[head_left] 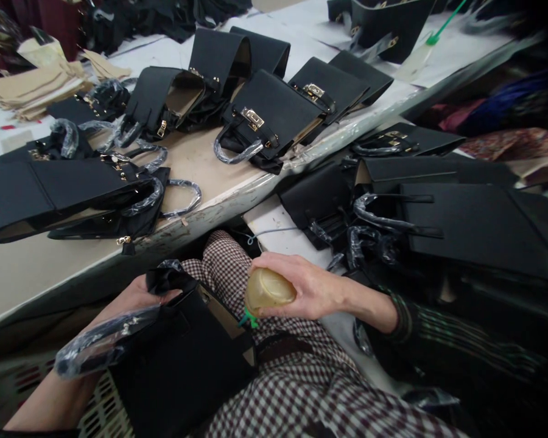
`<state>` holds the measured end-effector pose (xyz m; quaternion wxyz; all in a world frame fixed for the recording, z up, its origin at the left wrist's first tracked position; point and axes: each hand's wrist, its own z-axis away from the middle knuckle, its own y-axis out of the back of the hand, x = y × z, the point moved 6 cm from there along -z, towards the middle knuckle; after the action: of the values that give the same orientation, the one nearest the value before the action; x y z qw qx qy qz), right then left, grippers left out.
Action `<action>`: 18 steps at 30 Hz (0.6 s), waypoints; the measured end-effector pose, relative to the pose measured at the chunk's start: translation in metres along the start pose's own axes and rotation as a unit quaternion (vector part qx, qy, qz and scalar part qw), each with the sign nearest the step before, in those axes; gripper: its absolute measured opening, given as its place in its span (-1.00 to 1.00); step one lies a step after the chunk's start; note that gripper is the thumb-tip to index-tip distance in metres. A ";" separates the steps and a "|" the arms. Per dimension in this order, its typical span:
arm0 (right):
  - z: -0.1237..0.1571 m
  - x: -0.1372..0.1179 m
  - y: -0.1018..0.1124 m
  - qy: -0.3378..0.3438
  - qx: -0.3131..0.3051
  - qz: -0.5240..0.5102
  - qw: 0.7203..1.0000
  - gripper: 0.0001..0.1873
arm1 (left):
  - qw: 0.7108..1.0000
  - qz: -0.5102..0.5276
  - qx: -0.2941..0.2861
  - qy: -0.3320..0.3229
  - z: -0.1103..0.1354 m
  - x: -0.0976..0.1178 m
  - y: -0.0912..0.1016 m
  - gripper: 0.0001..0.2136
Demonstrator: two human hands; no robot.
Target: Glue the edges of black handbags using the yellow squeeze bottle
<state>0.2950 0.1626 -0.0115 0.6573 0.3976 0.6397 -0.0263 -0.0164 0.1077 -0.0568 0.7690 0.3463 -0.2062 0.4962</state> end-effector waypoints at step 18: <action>0.013 0.037 -0.017 -0.294 -0.063 -0.262 0.917 -0.60 | 0.998 0.038 -0.030 -0.044 0.036 0.027 -0.010 -0.71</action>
<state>0.3033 0.1612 -0.0540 0.8087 0.1477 0.4997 -0.2730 0.0046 0.0954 -0.0184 0.7501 0.3364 -0.2676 0.5026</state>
